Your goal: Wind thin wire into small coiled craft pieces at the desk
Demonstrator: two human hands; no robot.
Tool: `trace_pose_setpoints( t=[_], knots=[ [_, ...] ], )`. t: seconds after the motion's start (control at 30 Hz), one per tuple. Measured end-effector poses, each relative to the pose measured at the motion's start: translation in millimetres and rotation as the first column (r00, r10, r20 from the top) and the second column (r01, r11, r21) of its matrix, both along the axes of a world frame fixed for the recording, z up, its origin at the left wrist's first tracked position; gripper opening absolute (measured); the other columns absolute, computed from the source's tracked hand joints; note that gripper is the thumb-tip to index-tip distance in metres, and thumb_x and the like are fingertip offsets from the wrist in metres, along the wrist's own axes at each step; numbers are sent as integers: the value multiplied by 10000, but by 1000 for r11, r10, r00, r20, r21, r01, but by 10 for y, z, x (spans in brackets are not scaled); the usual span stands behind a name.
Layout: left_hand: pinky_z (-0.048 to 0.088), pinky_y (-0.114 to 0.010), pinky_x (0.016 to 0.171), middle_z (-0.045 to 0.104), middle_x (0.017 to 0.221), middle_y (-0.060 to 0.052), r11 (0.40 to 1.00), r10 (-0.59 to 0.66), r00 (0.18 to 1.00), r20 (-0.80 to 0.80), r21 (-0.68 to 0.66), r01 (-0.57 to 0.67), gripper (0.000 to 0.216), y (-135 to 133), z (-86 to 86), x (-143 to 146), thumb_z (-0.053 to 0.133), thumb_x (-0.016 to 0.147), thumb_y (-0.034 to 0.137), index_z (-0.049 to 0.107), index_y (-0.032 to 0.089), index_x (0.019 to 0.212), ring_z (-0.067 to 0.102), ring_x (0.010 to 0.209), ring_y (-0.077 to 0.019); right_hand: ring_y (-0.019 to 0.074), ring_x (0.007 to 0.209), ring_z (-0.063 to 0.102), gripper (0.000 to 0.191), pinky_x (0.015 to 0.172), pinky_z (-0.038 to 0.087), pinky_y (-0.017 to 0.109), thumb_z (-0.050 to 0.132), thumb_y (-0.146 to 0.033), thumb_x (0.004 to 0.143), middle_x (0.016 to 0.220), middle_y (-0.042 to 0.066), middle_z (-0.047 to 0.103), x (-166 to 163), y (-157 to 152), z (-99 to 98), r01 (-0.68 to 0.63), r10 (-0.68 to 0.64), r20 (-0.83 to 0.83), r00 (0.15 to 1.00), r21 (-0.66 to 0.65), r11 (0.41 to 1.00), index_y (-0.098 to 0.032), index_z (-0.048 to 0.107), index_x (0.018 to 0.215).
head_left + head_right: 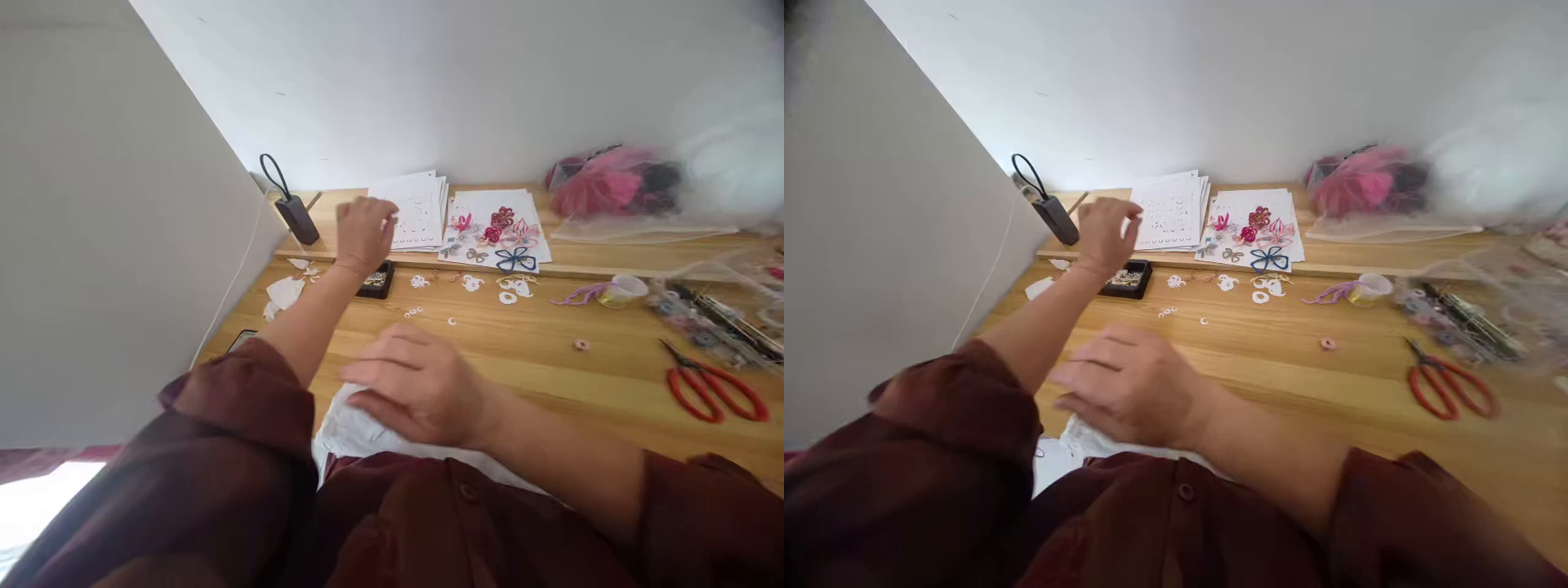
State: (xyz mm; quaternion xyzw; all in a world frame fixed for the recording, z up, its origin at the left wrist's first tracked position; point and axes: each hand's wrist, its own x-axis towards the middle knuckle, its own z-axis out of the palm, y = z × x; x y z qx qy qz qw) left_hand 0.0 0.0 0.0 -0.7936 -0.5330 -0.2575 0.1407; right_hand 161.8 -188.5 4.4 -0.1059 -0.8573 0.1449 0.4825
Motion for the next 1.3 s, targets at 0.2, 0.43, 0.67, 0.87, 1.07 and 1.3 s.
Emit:
trace_pose_setpoints(
  t=[0.2,0.43,0.67,0.87,1.07,1.3],
  knots=[
    [255,-520,1093,694,1118,-94,995,-54,995,-84,-89,47,263,20,-472,264,423,949,161,653,245,1042,518,1205,-293,222,1034,630,342,982,488,367,546,-414,992,1037,129,735,-532,-325,85,24,-3,79,997,-267,963,-108,691,1043],
    [255,-546,1063,709,1082,-118,991,94,996,-5,-93,-94,275,25,-712,19,435,909,123,667,230,1012,510,1205,-314,85,831,683,149,801,508,170,543,-224,983,910,-7,740,-325,-534,380,-357,419,-91,903,-703,615,-178,671,923],
    [255,-533,1054,717,1084,-123,988,108,994,-15,-108,-109,300,-72,-910,52,413,929,119,678,235,1007,521,1191,-304,260,1163,572,592,986,478,410,770,-578,784,1230,119,650,-243,-294,212,95,82,202,976,-734,673,-160,622,1176],
    [259,-515,1042,720,1080,-112,978,180,983,24,-115,-176,288,-122,-927,-31,394,973,173,674,235,999,524,1186,-297,255,1078,559,330,947,474,402,669,-495,881,1098,106,627,-268,-462,410,-40,294,232,927,-719,694,-179,632,971],
    [259,-515,1041,707,1124,-118,973,204,978,48,-124,-197,232,-256,-1054,-154,508,967,378,661,220,1043,534,1164,-310,206,906,609,322,774,499,323,694,-502,850,991,46,655,-321,-579,513,-142,444,172,879,-795,590,-206,628,960],
    [268,-509,1044,703,1144,-123,958,249,967,51,-159,-238,254,-179,-1121,-235,482,983,378,673,223,1047,531,1180,-311,310,1172,549,502,1018,442,494,647,-576,870,1164,135,636,-459,-432,454,-123,349,229,909,-652,749,-158,616,1145]
  ],
)
